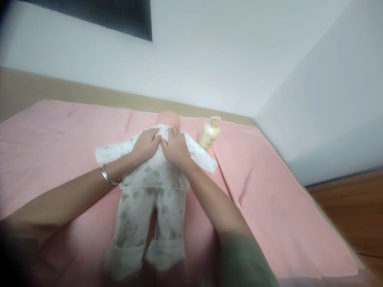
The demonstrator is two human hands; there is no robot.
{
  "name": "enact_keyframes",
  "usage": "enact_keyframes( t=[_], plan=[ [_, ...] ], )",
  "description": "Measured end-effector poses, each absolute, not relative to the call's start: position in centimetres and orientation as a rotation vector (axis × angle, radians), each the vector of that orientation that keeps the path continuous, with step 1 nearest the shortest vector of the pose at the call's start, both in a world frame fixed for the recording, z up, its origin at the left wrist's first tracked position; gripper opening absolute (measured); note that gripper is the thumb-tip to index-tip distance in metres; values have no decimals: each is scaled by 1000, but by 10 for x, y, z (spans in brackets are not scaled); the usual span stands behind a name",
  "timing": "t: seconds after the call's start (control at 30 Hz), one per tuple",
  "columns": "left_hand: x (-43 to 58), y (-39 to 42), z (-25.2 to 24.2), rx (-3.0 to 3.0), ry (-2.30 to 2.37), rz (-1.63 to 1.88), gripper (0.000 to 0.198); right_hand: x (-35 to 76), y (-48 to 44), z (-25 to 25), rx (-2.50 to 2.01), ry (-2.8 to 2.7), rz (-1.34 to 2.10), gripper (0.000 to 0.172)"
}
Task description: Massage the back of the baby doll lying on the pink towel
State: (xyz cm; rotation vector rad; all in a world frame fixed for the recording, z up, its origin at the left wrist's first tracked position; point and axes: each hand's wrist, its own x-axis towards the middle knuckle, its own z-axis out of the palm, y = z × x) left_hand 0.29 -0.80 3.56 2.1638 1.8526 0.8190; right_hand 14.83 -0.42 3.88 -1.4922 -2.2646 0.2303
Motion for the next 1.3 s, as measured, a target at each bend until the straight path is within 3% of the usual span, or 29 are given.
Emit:
enact_keyframes(
  t=[0.83,1.3],
  plan=[
    [-1,-7,21,2098,1863,885,56,144,-10,39,-1520,-2264,224,63],
    [1,-7,24,2074,1855,911,49,145,-5,36,-1490,-2263,214,62]
  ],
)
